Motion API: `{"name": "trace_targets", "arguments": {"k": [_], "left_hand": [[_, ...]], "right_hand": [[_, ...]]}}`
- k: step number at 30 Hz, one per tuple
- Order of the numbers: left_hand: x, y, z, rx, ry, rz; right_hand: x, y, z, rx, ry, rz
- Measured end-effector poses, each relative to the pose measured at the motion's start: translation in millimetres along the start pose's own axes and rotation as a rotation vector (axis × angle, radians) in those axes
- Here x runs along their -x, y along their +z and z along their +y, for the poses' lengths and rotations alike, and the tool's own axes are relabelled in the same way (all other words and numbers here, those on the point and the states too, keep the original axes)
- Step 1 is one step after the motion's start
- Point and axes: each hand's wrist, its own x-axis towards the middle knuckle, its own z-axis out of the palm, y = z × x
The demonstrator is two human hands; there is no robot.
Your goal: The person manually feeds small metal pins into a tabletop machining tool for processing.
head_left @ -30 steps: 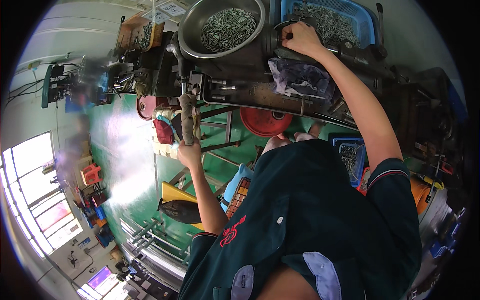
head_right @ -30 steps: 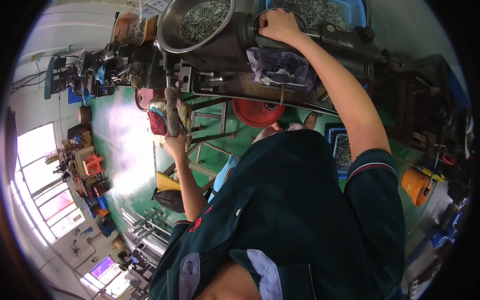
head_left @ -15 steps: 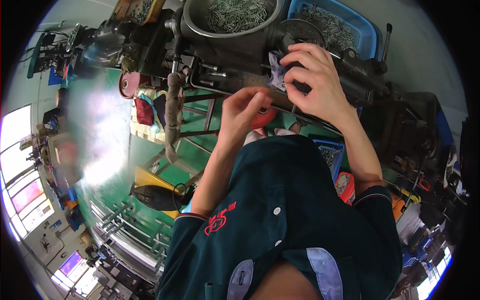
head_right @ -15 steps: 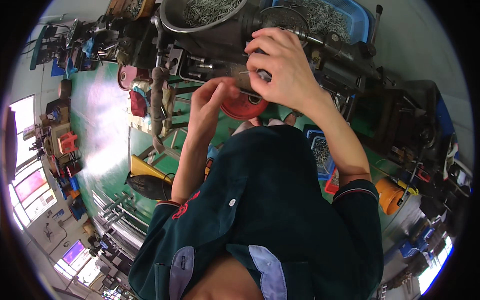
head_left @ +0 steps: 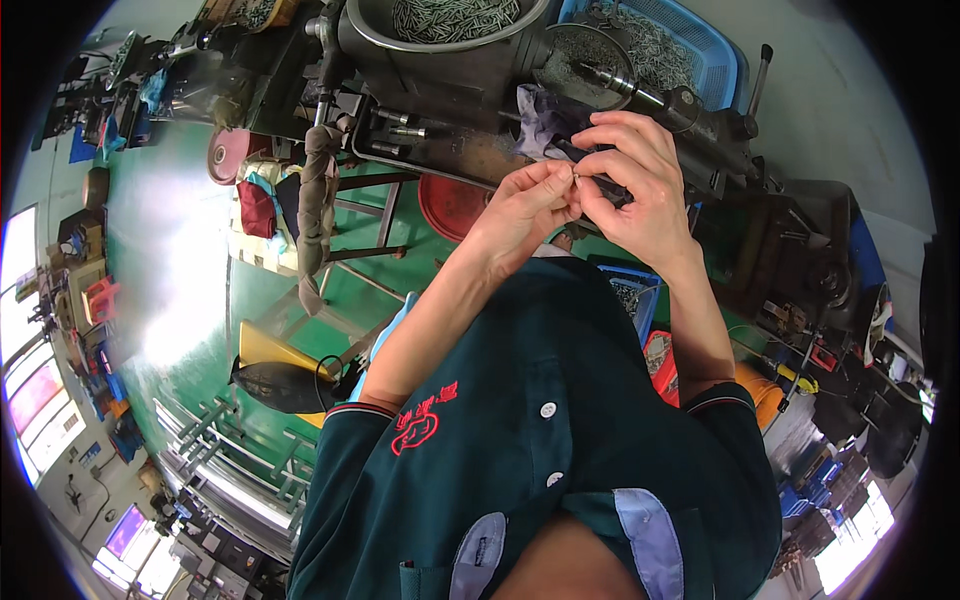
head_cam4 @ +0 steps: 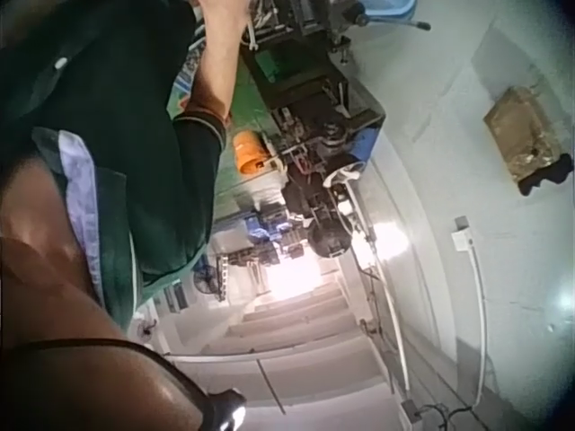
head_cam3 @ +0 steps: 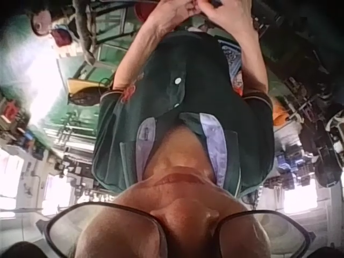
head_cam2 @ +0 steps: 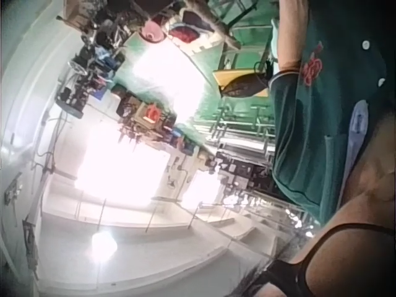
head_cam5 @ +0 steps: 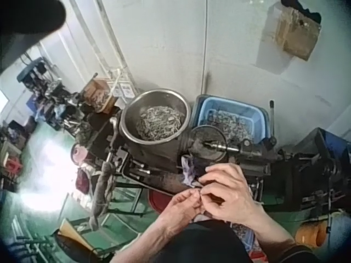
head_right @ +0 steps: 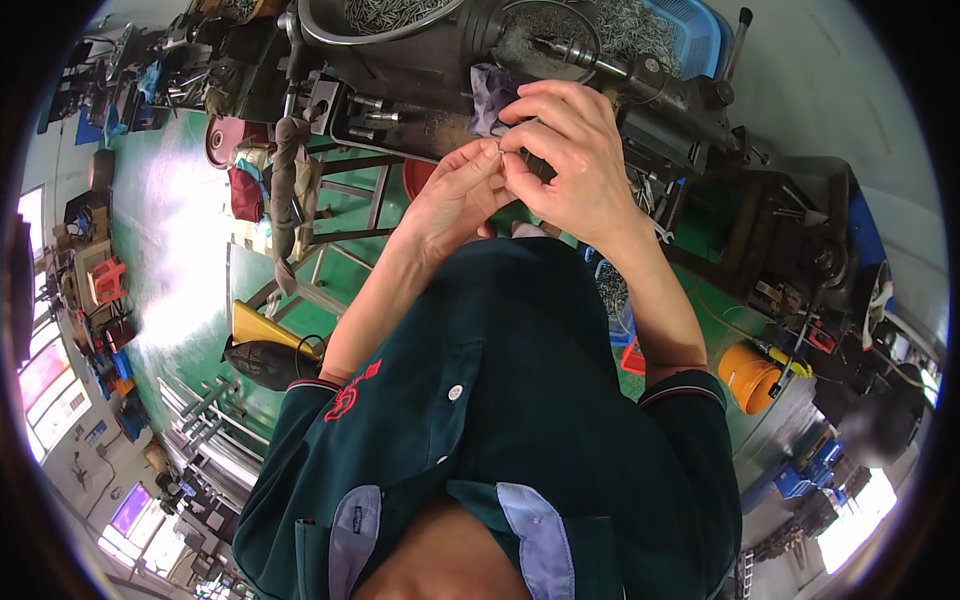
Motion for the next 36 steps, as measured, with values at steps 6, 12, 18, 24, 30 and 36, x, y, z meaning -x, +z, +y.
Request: {"name": "trace_targets", "arguments": {"k": [6, 12, 18, 24, 30, 36], "left_hand": [[-4, -1, -5, 0.012, -0.001, -0.018], [-5, -3, -6, 0.007, 0.014, -0.026], [-6, -9, -7, 0.0, 0.016, -0.113], [-4, -5, -6, 0.023, 0.039, -0.073], [-5, -9, -7, 0.036, 0.062, -0.073], [-5, -10, -6, 0.01, 0.056, -0.06]], "right_hand": [[5, 0, 1, 0.019, -0.011, 0.033], [9, 2, 3, 0.005, -0.006, 0.047], [10, 2, 1, -0.016, -0.008, 0.059], [12, 4, 2, -0.06, -0.007, 0.059], [13, 9, 6, -0.133, 0.024, 0.062], [12, 11, 5, -0.149, 0.037, 0.066]]}}
